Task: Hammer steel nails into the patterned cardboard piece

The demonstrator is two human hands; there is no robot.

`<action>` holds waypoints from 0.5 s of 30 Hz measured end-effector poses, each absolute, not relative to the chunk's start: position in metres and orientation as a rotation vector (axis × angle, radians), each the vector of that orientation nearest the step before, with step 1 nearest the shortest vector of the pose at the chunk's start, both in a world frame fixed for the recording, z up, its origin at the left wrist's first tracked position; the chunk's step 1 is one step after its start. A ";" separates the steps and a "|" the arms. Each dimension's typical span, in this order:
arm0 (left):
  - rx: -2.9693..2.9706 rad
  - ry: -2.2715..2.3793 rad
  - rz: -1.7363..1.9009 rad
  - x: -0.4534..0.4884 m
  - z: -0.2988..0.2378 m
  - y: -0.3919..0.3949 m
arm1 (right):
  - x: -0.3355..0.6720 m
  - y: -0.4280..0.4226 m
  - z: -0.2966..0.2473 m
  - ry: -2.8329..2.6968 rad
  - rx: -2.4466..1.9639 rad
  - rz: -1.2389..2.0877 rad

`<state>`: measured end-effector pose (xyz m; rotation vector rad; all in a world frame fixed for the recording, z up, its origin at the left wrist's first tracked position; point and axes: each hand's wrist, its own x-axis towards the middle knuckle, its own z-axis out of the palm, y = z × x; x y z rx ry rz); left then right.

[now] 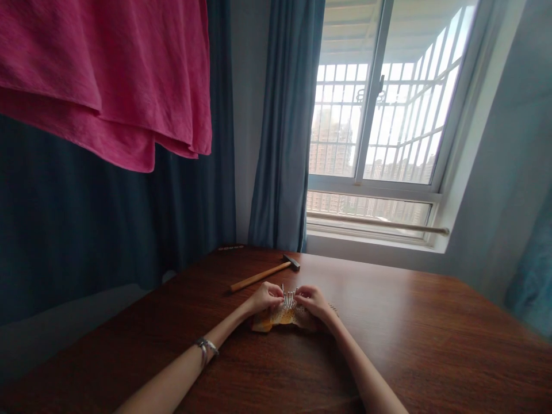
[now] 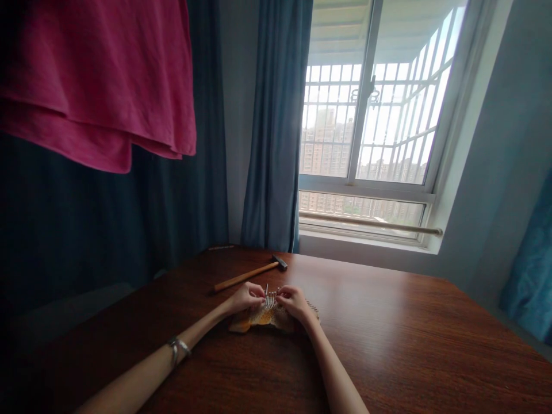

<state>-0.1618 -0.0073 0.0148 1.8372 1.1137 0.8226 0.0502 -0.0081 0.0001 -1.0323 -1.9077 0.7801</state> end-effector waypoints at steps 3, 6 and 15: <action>1.747 1.082 0.875 -0.162 0.018 -0.007 | 0.049 -0.005 -0.002 -1.866 -1.084 0.763; 1.657 1.149 0.931 -0.161 0.015 -0.001 | 0.046 -0.001 -0.006 -1.810 -1.178 0.660; 1.624 1.482 0.834 -0.154 0.011 0.008 | 0.035 -0.005 -0.009 -1.835 -1.372 0.347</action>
